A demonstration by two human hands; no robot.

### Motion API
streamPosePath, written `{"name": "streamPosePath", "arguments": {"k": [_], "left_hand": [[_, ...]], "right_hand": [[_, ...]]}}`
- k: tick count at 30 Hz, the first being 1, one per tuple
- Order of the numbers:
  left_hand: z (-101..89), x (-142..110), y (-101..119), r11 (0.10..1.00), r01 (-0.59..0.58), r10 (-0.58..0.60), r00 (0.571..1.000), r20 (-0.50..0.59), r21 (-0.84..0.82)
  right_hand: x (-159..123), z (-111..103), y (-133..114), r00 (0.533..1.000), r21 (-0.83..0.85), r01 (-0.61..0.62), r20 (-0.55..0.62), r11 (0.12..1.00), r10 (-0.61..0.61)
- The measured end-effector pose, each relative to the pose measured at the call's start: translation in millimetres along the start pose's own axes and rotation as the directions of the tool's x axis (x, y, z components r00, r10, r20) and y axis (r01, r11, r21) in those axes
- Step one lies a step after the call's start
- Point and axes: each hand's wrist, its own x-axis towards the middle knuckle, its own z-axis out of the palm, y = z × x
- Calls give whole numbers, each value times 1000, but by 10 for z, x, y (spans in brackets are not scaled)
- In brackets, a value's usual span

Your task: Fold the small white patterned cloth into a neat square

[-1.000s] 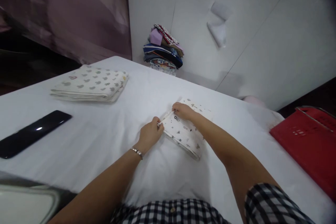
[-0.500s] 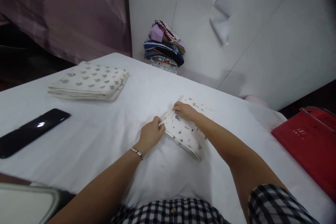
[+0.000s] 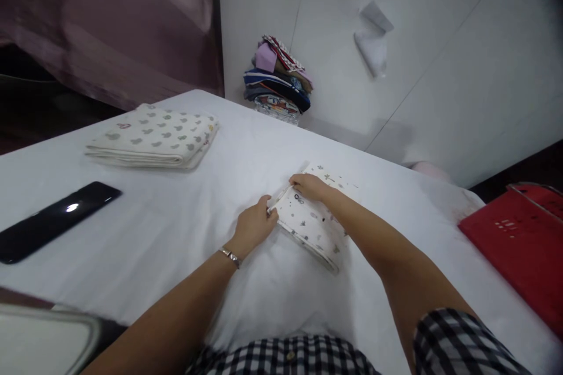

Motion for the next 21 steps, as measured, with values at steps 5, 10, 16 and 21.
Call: {"name": "streamPosePath", "arguments": {"k": [5, 10, 16, 21], "left_hand": [[-15, -5, -10, 998, -67, 67, 998, 23, 5], [-42, -20, -9, 995, -100, 100, 995, 30, -8], [-39, -20, -3, 998, -58, 58, 998, 34, -16], [-31, -16, -22, 991, -120, 122, 992, 35, -49]], "right_hand": [[38, -7, 19, 998, -12, 9, 68, 1000, -8], [47, -63, -3, 991, -71, 94, 107, 993, -86], [58, -83, -163, 993, -219, 45, 114, 975, -20], [106, -51, -250, 992, -330, 51, 128, 943, -9]]}}
